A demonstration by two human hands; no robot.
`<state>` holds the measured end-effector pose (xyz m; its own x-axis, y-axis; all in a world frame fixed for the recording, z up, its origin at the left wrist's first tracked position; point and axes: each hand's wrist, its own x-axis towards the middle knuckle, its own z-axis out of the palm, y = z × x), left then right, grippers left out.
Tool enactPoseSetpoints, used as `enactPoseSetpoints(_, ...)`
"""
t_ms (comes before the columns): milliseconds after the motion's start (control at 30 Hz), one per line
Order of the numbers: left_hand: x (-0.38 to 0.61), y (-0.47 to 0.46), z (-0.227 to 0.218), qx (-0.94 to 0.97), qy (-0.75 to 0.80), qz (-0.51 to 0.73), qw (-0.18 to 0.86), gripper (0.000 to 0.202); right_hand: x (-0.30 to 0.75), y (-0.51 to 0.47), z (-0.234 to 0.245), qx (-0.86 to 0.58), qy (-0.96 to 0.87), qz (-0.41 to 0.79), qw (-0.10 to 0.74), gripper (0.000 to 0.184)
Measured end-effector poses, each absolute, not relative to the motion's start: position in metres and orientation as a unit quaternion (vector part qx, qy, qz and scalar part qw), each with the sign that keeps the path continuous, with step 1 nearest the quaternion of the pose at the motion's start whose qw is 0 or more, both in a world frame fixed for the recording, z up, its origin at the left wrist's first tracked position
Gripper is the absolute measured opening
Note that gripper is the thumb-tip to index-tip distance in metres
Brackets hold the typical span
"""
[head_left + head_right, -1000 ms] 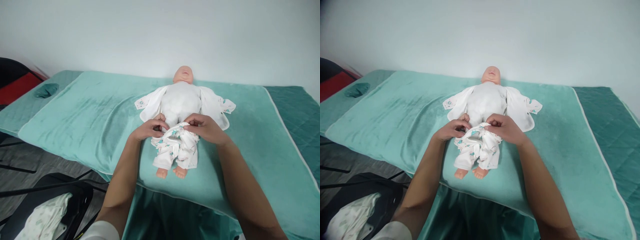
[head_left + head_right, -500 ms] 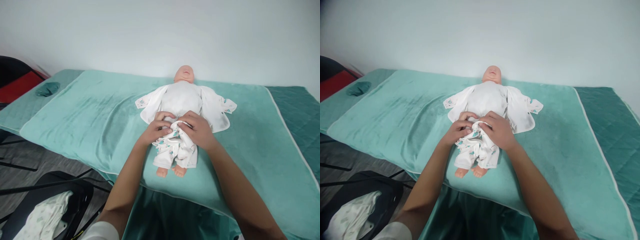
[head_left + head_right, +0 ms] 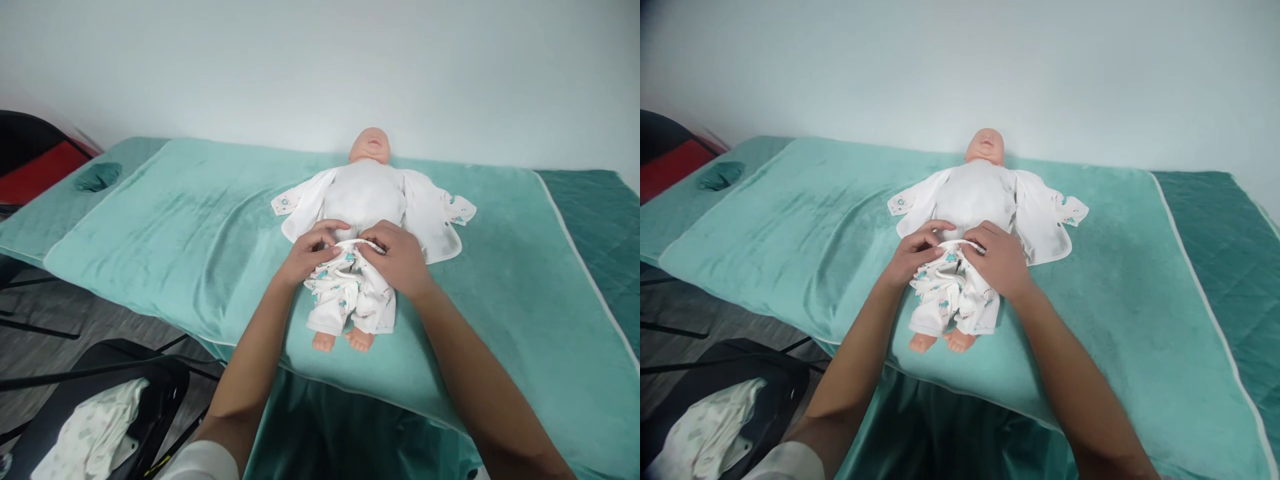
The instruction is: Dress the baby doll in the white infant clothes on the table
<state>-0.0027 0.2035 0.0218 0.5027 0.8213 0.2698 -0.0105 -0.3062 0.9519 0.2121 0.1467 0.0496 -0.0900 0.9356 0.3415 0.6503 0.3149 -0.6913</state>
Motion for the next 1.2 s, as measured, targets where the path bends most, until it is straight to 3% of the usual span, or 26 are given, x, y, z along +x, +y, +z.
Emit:
enactPoseSetpoints(300, 0.001, 0.209, 0.014, 0.711, 0.291, 0.416, 0.487, 0.030, 0.217, 0.151, 0.046, -0.598, -0.662, 0.178, 0.416, 0.007)
enactPoseSetpoints(533, -0.006, 0.211, 0.017, 0.761, 0.254, 0.339, 0.491, 0.040, 0.216, 0.151, 0.047, -0.609, -0.641, 0.223, 0.411, 0.011)
enactPoseSetpoints(633, -0.005, 0.211, 0.015, 0.746, 0.255, 0.356, 0.502, 0.041, 0.215, 0.149, 0.050, -0.606, -0.615, 0.275, 0.423, 0.020)
enactPoseSetpoints(800, 0.002, 0.212, 0.006, 0.675, 0.298, 0.484, 0.471, 0.032, 0.227, 0.151, 0.057, -0.586, -0.543, 0.382, 0.463, 0.042)
enactPoseSetpoints(1200, 0.009, 0.209, 0.003, 0.629, 0.373, 0.560, 0.390, 0.028, 0.261, 0.148, 0.065, -0.466, -0.618, 0.555, 0.306, 0.031)
